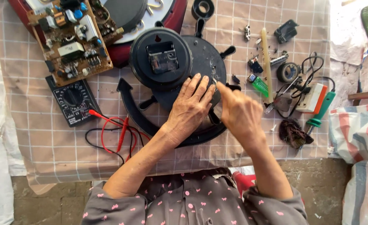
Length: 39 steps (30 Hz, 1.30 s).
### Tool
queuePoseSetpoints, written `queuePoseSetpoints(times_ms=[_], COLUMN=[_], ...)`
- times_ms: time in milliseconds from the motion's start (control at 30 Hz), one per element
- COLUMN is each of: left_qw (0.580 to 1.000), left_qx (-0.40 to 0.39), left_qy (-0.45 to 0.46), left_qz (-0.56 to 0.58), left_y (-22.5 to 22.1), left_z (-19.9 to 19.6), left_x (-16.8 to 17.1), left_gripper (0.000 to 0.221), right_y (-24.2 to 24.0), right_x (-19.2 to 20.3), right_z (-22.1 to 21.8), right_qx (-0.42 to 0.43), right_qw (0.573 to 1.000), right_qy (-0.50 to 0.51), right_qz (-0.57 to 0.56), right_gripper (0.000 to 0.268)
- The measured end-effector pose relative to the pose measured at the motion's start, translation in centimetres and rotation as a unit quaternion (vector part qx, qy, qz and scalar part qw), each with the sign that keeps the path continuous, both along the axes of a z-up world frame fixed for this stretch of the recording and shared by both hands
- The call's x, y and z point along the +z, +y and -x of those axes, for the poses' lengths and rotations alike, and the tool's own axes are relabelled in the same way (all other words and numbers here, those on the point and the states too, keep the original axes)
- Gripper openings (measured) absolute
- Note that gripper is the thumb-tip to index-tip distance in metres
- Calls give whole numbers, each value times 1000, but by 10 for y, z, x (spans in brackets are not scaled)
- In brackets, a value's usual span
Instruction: Assembling a clock by adjusting the internal mechanism with a tool and fitting the back cover.
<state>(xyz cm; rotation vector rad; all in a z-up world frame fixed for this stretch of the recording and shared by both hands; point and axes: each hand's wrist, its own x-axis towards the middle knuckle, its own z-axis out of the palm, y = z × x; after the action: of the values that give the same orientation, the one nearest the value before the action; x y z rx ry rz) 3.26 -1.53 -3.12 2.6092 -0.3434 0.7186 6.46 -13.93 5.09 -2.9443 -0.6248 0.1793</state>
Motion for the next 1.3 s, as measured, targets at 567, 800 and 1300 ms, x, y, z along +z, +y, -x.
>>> queuePoseSetpoints(times_ms=[567,800,1300], left_qw=[1000,999,999], left_qx=[-12,-11,-11], left_qy=[9,14,-1], left_qz=[-13,-35,-30], left_y=[2,2,0], left_z=[2,1,1], left_x=[5,6,2], left_gripper=[42,38,33], right_y=[3,-14,-9], right_x=[2,3,-10], right_z=[-5,20,-8], right_qx=[4,-25,-13], right_qw=[999,1000,998], right_qy=[-19,-15,-52], right_qz=[-51,-6,-32], right_gripper=[30,28,28])
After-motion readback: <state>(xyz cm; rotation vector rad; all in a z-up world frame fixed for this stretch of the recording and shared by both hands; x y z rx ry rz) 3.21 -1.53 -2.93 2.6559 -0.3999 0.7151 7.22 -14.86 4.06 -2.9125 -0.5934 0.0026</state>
